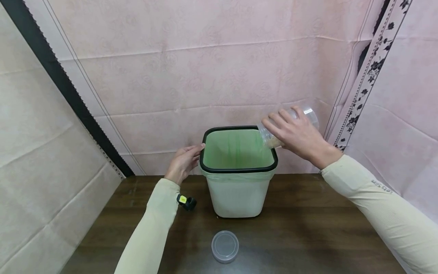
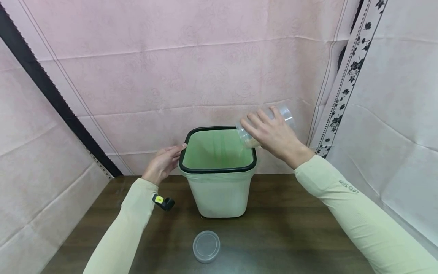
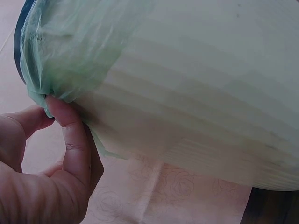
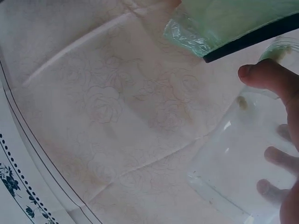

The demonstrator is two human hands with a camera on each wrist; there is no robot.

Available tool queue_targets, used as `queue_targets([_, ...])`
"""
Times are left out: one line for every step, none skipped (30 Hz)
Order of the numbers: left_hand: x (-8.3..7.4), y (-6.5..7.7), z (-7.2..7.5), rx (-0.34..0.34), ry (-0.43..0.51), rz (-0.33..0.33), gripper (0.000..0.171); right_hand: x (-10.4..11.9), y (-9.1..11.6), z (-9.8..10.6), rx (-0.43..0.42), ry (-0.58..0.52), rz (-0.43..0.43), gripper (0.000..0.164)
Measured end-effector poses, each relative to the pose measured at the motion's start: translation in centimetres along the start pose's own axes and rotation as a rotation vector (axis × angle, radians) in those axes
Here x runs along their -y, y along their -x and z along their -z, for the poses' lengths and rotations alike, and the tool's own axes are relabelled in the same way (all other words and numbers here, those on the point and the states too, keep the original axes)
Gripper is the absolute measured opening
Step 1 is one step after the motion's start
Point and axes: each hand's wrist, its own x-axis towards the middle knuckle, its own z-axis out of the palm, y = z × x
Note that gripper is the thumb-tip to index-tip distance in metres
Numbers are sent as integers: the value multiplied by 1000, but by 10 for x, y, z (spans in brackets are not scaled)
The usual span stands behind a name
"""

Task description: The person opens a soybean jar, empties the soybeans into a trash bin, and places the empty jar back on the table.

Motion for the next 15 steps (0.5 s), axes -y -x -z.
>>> queue_targets([0, 0, 0, 2, 0, -1, 41, 0, 0, -1, -5, 0, 3, 111])
queue_targets([0, 0, 0, 3, -2, -2, 41, 0, 1, -1, -10, 2, 7, 111])
queue_targets([1, 0, 0, 4, -2, -3, 41, 0, 1, -2, -15, 4, 12, 111])
queue_targets([1, 0, -1, 5, -3, -3, 41, 0, 2, -3, -18, 10, 20, 111])
queue_targets([1, -1, -1, 5, -3, -3, 40, 1, 2, -3, -21, 16, 27, 110])
queue_targets([1, -1, -1, 3, -3, -2, 40, 1, 2, -4, -22, 24, 35, 109])
queue_targets([1, -1, -1, 3, -2, -3, 39, 1, 2, -5, -26, 36, 45, 107])
queue_targets([1, -1, -1, 2, 0, -3, 38, 2, 2, -5, -30, 47, 53, 104])
queue_targets([1, -1, -1, 3, 3, -4, 36, 2, 2, -6, -35, 60, 60, 101])
queue_targets([1, -2, -1, 5, 6, -4, 35, 3, 2, -7, -43, 74, 67, 97])
queue_targets([1, -2, -1, 5, 8, -4, 34, 3, 2, -7, -51, 84, 74, 93])
queue_targets([1, -2, 0, 8, 9, -5, 33, 3, 2, -8, -62, 95, 80, 89])
queue_targets([1, -3, 0, 10, 9, -6, 33, 3, 2, -8, -70, 103, 85, 87])
queue_targets([0, -3, 0, 11, 9, -5, 32, 4, 2, -9, -77, 111, 89, 85])
queue_targets([0, -3, 0, 12, 10, -6, 32, 4, 2, -9, -82, 118, 93, 83])
